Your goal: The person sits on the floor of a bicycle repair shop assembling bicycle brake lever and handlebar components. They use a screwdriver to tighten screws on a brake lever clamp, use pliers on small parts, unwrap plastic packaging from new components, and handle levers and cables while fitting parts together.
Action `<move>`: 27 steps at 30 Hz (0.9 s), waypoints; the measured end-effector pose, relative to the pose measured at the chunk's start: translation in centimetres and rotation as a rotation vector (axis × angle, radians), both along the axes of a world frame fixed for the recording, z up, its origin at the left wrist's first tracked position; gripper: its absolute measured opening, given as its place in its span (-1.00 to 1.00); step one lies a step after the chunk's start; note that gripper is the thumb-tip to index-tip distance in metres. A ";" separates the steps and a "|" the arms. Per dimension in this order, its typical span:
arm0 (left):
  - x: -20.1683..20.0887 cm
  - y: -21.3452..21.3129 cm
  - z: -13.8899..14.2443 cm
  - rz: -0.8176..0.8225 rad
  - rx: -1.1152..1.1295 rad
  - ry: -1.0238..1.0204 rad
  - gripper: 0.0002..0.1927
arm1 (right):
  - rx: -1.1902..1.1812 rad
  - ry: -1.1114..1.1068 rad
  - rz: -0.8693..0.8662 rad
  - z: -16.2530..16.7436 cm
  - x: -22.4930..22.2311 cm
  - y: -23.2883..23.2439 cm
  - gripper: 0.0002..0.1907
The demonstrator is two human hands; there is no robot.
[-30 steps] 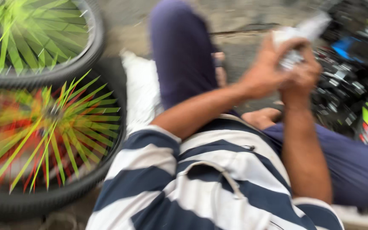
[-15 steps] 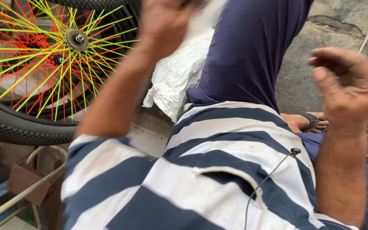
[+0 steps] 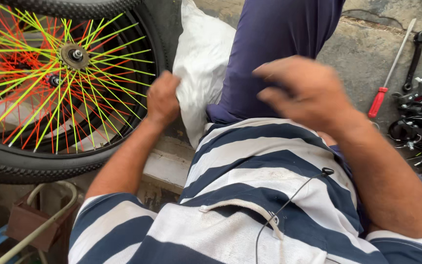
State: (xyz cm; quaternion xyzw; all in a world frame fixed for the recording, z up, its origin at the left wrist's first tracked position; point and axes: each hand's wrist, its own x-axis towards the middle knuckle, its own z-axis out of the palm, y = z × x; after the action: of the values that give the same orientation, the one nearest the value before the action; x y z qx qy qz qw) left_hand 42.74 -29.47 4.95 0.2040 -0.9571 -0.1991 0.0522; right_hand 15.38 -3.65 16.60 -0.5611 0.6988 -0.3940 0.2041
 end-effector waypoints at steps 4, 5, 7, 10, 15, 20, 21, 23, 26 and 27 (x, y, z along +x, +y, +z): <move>-5.0 -4.0 4.2 0.026 0.039 0.034 -0.88 | 0.178 0.122 0.394 0.4 3.0 -4.8 -0.50; -6.0 -4.3 5.3 0.006 0.040 0.013 -0.86 | 0.300 0.143 0.502 0.2 3.7 -5.9 -0.43; -8.0 -4.2 6.6 -0.046 0.044 -0.031 -0.83 | 0.442 0.262 0.611 -0.6 4.8 -7.5 -0.29; -10.0 -3.3 7.1 -0.154 -0.034 -0.071 -0.81 | 0.351 0.337 0.593 -2.7 6.0 -8.5 -0.35; -9.2 -3.2 8.5 -0.032 0.239 0.020 -0.71 | -0.258 0.348 0.258 -6.1 5.7 -8.4 -0.82; -5.4 1.8 7.7 -0.086 0.417 0.369 -0.47 | -0.241 0.084 -0.087 -6.7 4.5 -7.4 -0.69; -5.0 3.3 6.8 -0.032 0.564 0.439 -0.41 | -0.209 0.091 -0.072 -6.7 4.4 -7.2 -0.71; -5.0 5.4 4.6 0.080 0.830 0.494 -0.36 | -0.154 0.086 -0.022 -7.1 4.5 -6.9 -0.74; -7.1 5.5 1.4 0.077 0.956 0.003 -0.38 | -0.179 0.065 0.030 -8.2 5.4 -6.6 -0.70; -7.7 5.3 0.7 0.061 0.954 -0.094 -0.38 | -0.262 -0.013 0.055 -8.6 6.0 -6.6 -0.69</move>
State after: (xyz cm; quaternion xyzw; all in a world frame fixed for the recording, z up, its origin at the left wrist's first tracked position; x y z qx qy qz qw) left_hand 35.06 -24.17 5.64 0.2419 -0.7537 -0.6052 -0.0847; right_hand 21.36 -10.26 7.96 -0.5994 0.6244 -0.4796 0.1442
